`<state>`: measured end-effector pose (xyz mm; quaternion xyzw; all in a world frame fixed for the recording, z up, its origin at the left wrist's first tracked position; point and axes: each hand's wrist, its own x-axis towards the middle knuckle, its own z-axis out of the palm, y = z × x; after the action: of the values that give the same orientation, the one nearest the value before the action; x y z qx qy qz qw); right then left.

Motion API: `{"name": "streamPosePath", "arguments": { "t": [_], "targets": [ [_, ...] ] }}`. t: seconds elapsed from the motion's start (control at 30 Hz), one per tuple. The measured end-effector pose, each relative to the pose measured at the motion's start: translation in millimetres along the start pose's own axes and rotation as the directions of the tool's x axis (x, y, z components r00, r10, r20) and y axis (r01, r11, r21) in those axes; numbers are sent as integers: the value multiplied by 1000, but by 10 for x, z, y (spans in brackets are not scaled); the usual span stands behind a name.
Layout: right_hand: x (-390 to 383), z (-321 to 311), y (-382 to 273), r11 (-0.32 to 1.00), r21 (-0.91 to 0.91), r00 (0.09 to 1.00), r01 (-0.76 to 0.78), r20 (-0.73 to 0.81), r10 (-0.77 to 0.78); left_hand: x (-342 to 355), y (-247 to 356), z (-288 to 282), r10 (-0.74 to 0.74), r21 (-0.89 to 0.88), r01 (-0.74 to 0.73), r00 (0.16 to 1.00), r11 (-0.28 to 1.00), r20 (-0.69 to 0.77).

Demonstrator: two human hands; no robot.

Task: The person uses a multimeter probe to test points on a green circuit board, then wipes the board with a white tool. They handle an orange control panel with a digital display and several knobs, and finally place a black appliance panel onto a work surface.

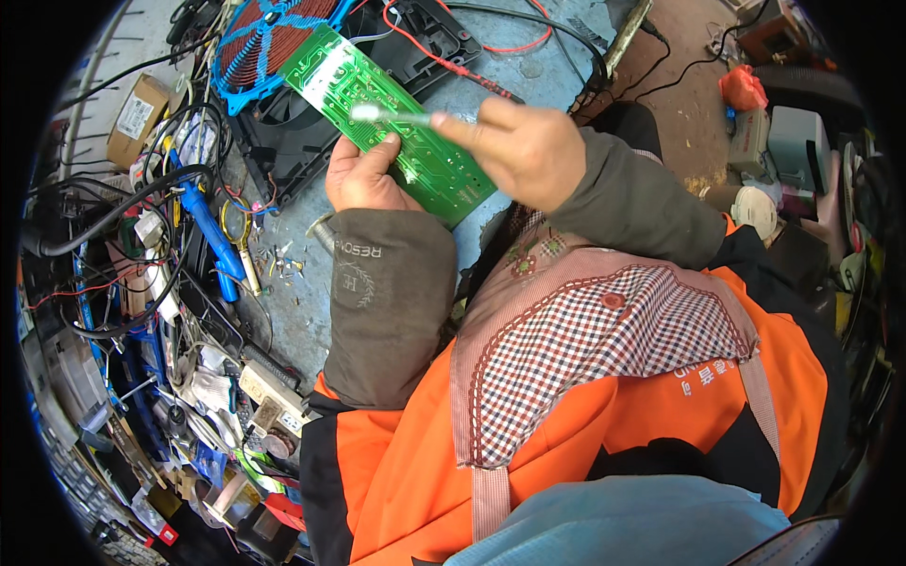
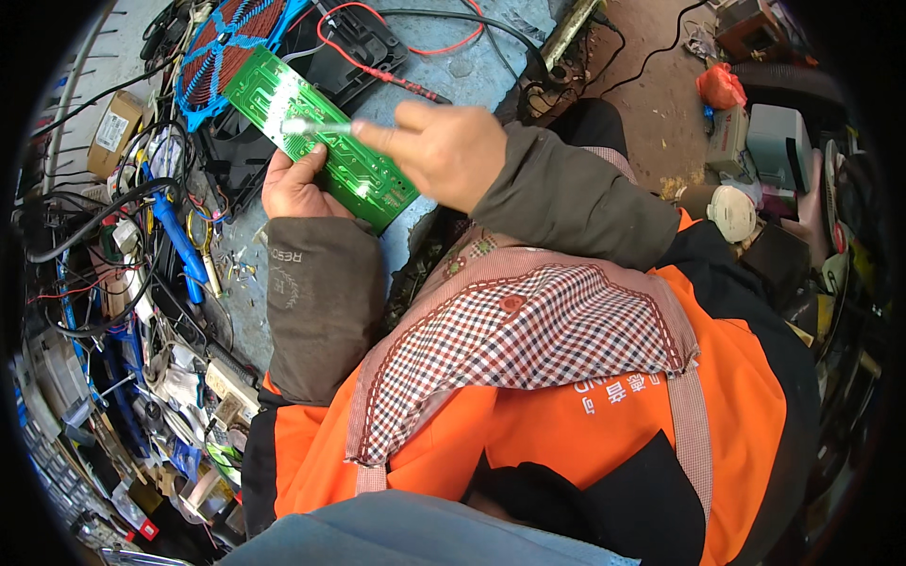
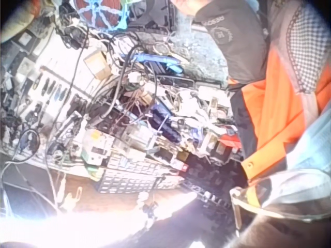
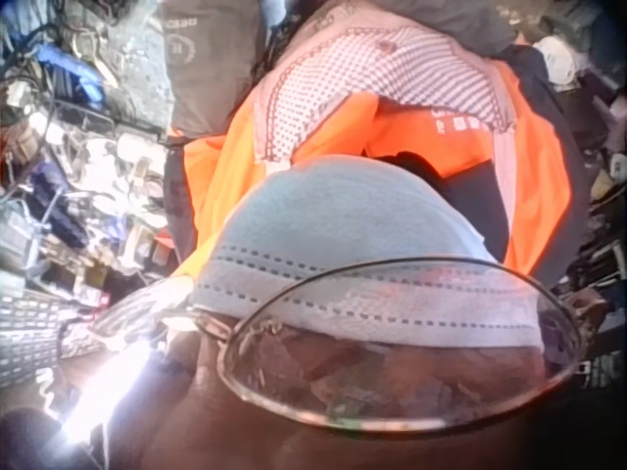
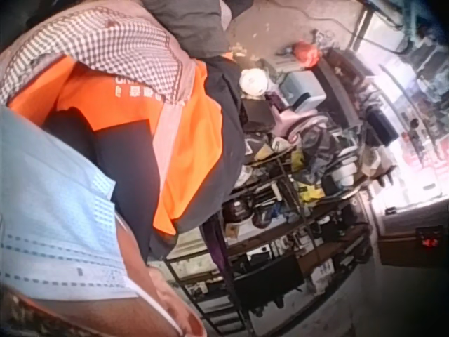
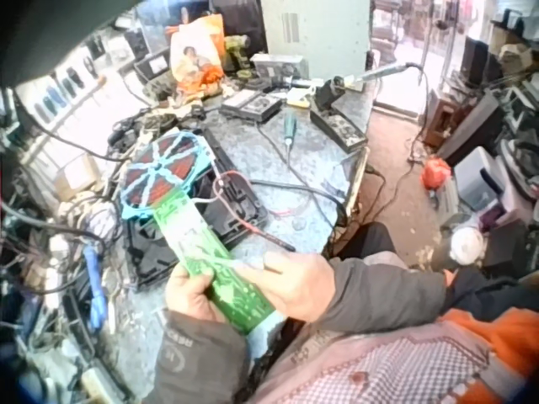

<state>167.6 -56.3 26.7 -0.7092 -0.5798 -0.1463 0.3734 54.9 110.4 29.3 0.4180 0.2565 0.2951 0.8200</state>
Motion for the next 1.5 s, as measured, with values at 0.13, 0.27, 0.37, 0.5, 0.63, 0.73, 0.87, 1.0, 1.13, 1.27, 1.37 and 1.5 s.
{"name": "streamPosePath", "arguments": {
  "t": [0.13, 0.27, 0.37, 0.5, 0.63, 0.73, 0.87, 1.0, 1.13, 1.27, 1.37, 1.5],
  "targets": [
    [40, -80, 99, 1000, 14, 1000, -24, -4, 24, 12, -17, -18, 4, -13, -5, 1000, 1000, -20],
    [-9, -36, -77, 1000, -3, 995, 12, 94, -12, 20, -28, -17, 20, -17, -20, 1000, 1000, 3],
    [49, 20, 98, 999, 12, 999, -30, -33, 31, 20, -16, -5, 1, -11, -1, 1000, 1000, -7],
    [4, -9, -6, 1000, -5, 1000, 9, 9, -9, 26, -27, -38, -4, -54, 5, 1000, 999, 28],
    [-4, 5, -24, 1000, 14, 999, 20, 49, -21, 2, -18, 12, 21, 6, -21, 1000, 1000, -18],
    [-6, -32, -51, 999, 32, 999, -12, 49, 10, 5, -26, -10, 12, -13, -13, 1000, 1000, -7],
    [7, -69, -21, 990, 112, 994, -90, 70, 82, 21, -38, 12, 46, -15, -46, 999, 999, -4],
    [95, -251, 124, 905, 370, 974, -209, -7, 228, -41, 6, 76, 57, 17, -56, 996, 998, -62],
    [318, -113, 720, 855, 432, 841, -286, -314, 440, -24, -5, 51, 71, 8, -71, 997, 997, -32],
    [406, -2, 762, 551, 731, 733, -402, -104, 673, -29, 7, 56, 67, -9, -68, 998, 998, -18],
    [443, -173, 587, 838, 354, 855, -416, -162, 493, -22, 5, 34, 66, -16, -67, 997, 998, -26],
    [465, -198, 546, 903, 213, 892, -372, -187, 411, -8, -5, 11, 54, -18, -55, 998, 998, -36]
  ]
}}
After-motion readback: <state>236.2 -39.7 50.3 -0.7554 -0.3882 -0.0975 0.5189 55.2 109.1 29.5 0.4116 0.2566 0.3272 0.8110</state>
